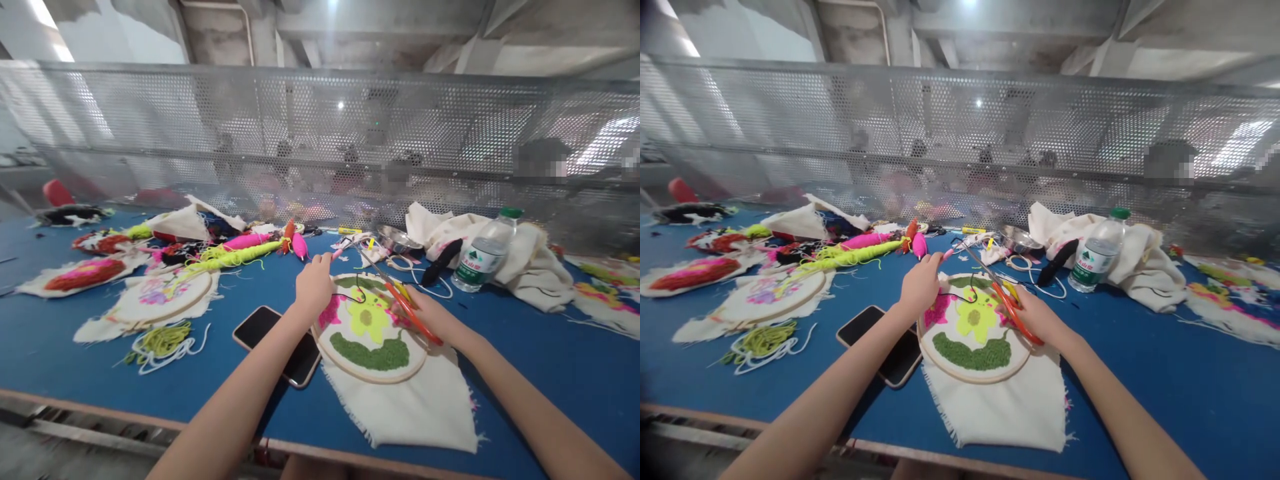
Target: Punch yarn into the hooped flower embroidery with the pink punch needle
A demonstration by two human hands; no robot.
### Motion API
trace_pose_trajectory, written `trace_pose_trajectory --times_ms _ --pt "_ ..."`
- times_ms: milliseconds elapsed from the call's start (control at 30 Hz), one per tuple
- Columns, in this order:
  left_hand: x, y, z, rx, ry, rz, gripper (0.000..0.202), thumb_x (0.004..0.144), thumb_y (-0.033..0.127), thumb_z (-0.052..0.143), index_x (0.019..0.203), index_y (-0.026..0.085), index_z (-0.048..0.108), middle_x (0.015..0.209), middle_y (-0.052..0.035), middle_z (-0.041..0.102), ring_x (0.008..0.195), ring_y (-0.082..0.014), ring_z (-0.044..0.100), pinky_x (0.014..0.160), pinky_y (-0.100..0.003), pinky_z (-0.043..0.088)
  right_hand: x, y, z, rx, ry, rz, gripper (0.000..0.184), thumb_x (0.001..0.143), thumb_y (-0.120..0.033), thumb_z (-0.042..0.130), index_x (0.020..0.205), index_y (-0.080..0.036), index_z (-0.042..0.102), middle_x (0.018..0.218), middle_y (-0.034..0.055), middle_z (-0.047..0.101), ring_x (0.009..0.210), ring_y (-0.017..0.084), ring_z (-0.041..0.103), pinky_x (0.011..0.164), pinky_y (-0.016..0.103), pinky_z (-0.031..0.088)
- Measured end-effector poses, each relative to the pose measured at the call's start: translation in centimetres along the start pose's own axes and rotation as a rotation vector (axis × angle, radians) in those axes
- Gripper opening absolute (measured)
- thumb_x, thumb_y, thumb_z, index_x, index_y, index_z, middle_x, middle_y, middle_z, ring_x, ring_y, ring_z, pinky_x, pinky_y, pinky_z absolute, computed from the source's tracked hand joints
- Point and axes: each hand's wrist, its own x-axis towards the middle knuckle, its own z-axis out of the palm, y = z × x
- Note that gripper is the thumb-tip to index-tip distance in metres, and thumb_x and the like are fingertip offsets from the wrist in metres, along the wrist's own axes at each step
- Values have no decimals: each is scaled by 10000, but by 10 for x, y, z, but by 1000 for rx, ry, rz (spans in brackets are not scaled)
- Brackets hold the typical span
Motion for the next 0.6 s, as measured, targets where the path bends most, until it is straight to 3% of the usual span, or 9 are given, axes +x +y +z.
trace_pose_trajectory --times_ms 267,600 --pt "0 0 -3 -16 7 -10 325 832 78 405 1128 205 445 1034 -73 580 861 -207 614 675 -284 466 1 3 -4 -269 144 -38 282 777 -485 559 811 -217 479 889 51 676 820 243 650 647 332 517" --pt "1 -4 -2 32 65 -10 328 869 86 389 1154 234 459 1072 -71 546 966 -218 547 736 -288 470 2 10 -11 -158 98 -47 230 783 -420 546 878 -211 531 878 34 670 816 220 646 644 308 530"
